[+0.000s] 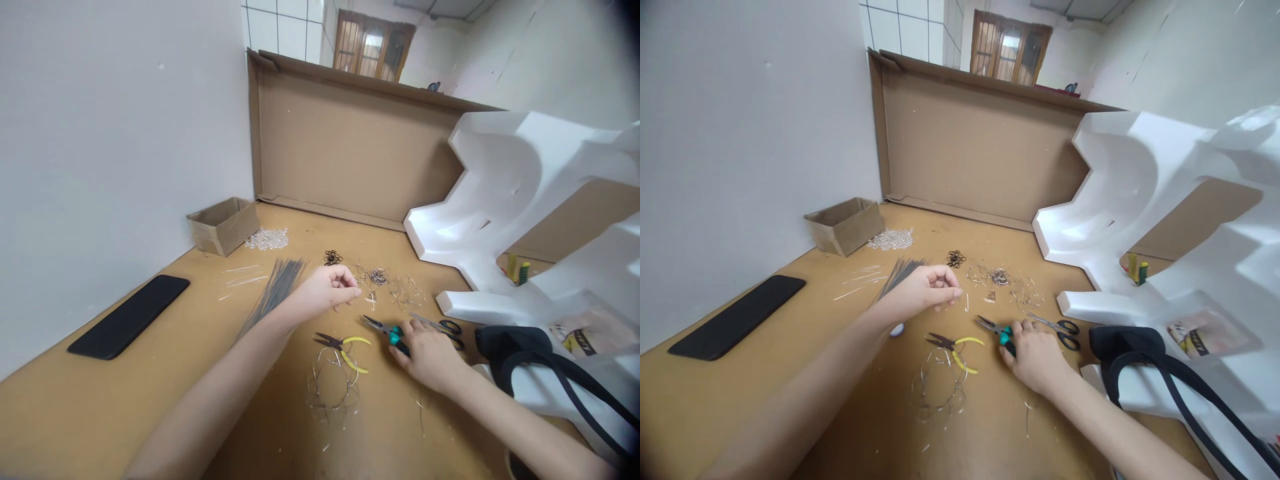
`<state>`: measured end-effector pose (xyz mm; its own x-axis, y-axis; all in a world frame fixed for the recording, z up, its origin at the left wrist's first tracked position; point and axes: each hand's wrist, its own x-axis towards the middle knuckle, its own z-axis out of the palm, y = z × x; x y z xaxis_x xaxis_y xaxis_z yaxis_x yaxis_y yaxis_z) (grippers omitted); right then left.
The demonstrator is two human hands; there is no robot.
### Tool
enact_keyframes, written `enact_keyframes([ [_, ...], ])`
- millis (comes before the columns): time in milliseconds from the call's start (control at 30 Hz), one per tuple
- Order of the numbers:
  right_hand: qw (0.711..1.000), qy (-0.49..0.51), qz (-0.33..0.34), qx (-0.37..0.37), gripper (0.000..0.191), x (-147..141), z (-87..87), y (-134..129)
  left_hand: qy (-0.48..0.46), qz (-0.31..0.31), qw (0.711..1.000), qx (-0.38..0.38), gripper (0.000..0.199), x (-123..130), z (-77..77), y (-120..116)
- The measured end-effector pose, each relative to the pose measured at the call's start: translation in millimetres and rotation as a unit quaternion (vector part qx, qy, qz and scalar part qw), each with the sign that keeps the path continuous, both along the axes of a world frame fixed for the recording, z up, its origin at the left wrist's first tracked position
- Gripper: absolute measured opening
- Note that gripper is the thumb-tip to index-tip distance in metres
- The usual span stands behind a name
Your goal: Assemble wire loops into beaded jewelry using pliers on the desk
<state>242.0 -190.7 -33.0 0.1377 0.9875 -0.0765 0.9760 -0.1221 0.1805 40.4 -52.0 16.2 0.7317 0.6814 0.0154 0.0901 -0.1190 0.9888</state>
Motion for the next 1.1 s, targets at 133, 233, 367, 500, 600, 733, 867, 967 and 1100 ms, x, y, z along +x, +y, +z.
enact_keyframes([
  [133, 1.0, 0.006, 0.011, 0.005, 0.037, -13.2, -28.3, -1.8, 0.027, 0.01, 0.999, 0.019, 0.01, 0.7, 0.5, -3.7],
  [233, 1.0, 0.009, 0.014, 0.01, 0.039, -18.2, -35.5, -3.2, 0.033, 0.002, 0.998, 0.054, 0.009, 0.4, 0.4, -7.2],
  [367, 0.998, 0.044, 0.045, 0.022, 0.04, -14.4, -22.7, 4.1, 0.056, -0.007, 0.993, 0.104, 0.008, -0.8, -3.3, -8.9],
  [500, 0.981, 0.178, 0.028, 0.069, 0.034, -11.1, 21.5, 26.7, 0.101, 0.016, 0.976, 0.19, 0.007, -1.0, -5.4, -8.8],
  [600, 0.905, 0.422, 0.0, 0.061, 0.038, -20.7, 51.5, 41.9, 0.133, 0.047, 0.956, 0.258, 0.006, 0.2, -7.2, -8.3],
  [733, 0.82, 0.572, -0.025, 0.031, 0.036, -41.3, 55.0, 48.5, 0.144, 0.072, 0.929, 0.334, 0.005, 1.9, -11.0, -8.3],
  [867, 0.775, 0.629, -0.031, 0.052, 0.036, -47.4, 40.2, 49.0, 0.145, 0.088, 0.902, 0.397, 0.007, 3.4, -12.2, -10.9],
  [967, 0.738, 0.672, -0.028, 0.057, 0.034, -41.6, 38.4, 48.4, 0.148, 0.085, 0.894, 0.414, 0.007, 5.1, -13.4, -13.1],
  [1100, 0.778, 0.628, 0.003, 0.034, 0.032, -32.8, 43.6, 44.9, 0.184, 0.074, 0.875, 0.441, 0.007, 5.8, -18.7, -14.7],
])
